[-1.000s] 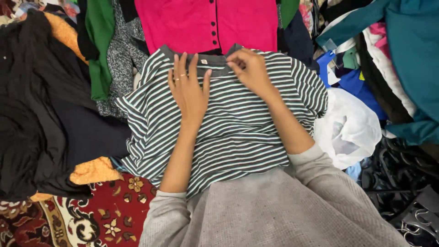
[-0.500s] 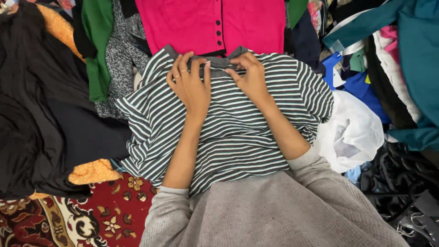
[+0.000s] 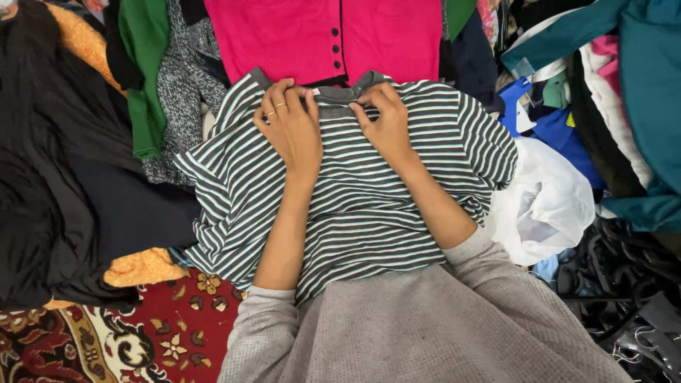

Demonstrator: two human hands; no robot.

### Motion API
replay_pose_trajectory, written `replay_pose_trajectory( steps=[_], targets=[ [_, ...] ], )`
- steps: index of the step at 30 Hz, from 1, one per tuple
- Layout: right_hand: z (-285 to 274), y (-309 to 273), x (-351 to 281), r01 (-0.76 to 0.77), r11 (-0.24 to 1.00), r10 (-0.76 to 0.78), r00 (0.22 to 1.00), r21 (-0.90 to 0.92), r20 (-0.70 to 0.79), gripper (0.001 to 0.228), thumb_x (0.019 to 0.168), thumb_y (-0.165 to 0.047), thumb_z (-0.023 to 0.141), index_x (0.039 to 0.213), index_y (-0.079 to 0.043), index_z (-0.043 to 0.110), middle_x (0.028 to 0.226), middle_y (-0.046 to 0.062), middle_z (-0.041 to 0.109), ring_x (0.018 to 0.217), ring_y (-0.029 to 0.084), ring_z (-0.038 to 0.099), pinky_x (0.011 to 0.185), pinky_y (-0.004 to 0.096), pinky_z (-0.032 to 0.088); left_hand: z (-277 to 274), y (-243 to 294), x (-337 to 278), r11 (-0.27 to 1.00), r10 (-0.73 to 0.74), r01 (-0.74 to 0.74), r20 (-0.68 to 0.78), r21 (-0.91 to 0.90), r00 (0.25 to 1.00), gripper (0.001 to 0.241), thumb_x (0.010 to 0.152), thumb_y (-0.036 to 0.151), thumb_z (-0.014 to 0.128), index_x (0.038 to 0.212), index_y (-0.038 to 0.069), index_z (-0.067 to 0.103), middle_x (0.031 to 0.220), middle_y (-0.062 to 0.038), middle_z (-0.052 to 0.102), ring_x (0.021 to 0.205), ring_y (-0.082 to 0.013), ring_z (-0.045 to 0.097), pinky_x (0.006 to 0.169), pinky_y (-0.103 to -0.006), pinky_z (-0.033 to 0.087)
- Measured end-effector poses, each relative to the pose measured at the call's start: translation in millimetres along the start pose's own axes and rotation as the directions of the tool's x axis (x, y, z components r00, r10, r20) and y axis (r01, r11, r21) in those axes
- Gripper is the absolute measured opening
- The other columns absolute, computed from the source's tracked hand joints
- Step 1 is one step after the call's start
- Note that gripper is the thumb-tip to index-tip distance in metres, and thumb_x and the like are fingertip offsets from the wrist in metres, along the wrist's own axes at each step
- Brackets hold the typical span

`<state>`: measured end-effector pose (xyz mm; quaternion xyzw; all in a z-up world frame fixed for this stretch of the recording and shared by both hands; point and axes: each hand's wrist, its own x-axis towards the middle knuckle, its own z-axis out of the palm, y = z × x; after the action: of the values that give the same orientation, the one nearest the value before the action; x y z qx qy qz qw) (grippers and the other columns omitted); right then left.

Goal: The person sits on a patterned rug and uses a blue handheld stapler to attach tags to the collars of various garments. They handle a pink cardigan, a striped shirt, a black t-shirt, and a dark blue shirt, placing each tagged item into a growing pile.

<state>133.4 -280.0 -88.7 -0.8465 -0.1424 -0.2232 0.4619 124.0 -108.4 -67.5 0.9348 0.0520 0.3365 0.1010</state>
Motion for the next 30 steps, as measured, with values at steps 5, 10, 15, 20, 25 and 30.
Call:
replay_pose_trajectory(
  steps=[5, 10, 15, 20, 25, 30],
  targets=[
    [2, 1, 0, -0.048, 0.999, 0.048, 0.999, 0.015, -0.009, 0.014, 0.082, -0.003, 0.087, 0.084, -0.004, 0.073, 0.083, 0.007, 0.063, 0.071, 0.026, 0.067, 0.066, 0.035, 0.056, -7, -4, 1, 0.995, -0.024, 0.023, -0.009, -0.097, 1.000, 0.016, 0.099, 0.023, 0.068, 0.088, 0.014, 0.061, 0.110, -0.001, 0.064, 0.112, -0.0220, 0.059, 0.094, -0.0426, 0.040],
    [9, 9, -1, -0.105, 0.994, 0.106, 0.994, 0.033, -0.033, 0.015, 0.078, -0.004, 0.088, 0.082, -0.005, 0.074, 0.079, 0.007, 0.063, 0.069, 0.026, 0.067, 0.066, 0.035, 0.056, -12, -4, -5, 0.912, -0.063, 0.043, -0.035, -0.408, 0.997, 0.010, 0.104, 0.019, 0.063, 0.095, 0.014, 0.063, 0.106, 0.004, 0.067, 0.101, -0.0168, 0.065, 0.092, -0.0358, 0.042],
    [19, 21, -6, -0.156, 0.988, 0.157, 0.986, 0.020, -0.049, 0.015, 0.075, -0.002, 0.087, 0.082, -0.008, 0.075, 0.076, 0.005, 0.061, 0.065, 0.023, 0.065, 0.063, 0.033, 0.054, -15, 16, -16, 0.680, -0.002, 0.093, 0.125, -0.727, 0.992, 0.005, 0.103, 0.014, 0.065, 0.106, 0.010, 0.067, 0.072, -0.001, 0.065, 0.065, -0.0233, 0.068, 0.070, -0.0314, 0.055],
    [10, 5, 3, -0.189, 0.979, 0.195, 0.978, 0.077, -0.069, 0.035, 0.074, -0.001, 0.087, 0.104, -0.010, 0.071, 0.077, 0.008, 0.061, 0.065, 0.025, 0.065, 0.065, 0.033, 0.056, -13, 16, -17, 0.627, -0.040, 0.180, 0.200, -0.758, 0.979, 0.008, 0.106, 0.013, 0.061, 0.104, 0.008, 0.066, 0.072, -0.002, 0.068, 0.054, -0.0150, 0.067, 0.059, -0.0281, 0.055],
    [11, 11, 0, -0.125, 0.991, 0.127, 0.990, 0.044, -0.065, 0.032, 0.075, -0.001, 0.087, 0.103, -0.014, 0.077, 0.077, 0.004, 0.062, 0.064, 0.023, 0.065, 0.062, 0.033, 0.055, -13, 16, -18, 0.596, -0.081, 0.238, 0.238, -0.767, 0.968, 0.007, 0.106, 0.013, 0.060, 0.104, 0.008, 0.065, 0.073, -0.002, 0.070, 0.051, -0.0142, 0.069, 0.056, -0.0277, 0.054],
    [9, 7, 2, -0.141, 0.985, 0.150, 0.985, 0.101, -0.085, 0.016, 0.081, -0.002, 0.085, 0.092, -0.013, 0.079, 0.077, 0.002, 0.065, 0.063, 0.019, 0.065, 0.063, 0.029, 0.054, -18, 17, -14, 0.552, -0.071, 0.221, 0.218, -0.804, 0.973, 0.007, 0.105, 0.009, 0.061, 0.103, 0.005, 0.066, 0.074, -0.005, 0.069, 0.049, -0.0141, 0.068, 0.051, -0.0256, 0.055]
  ],
)
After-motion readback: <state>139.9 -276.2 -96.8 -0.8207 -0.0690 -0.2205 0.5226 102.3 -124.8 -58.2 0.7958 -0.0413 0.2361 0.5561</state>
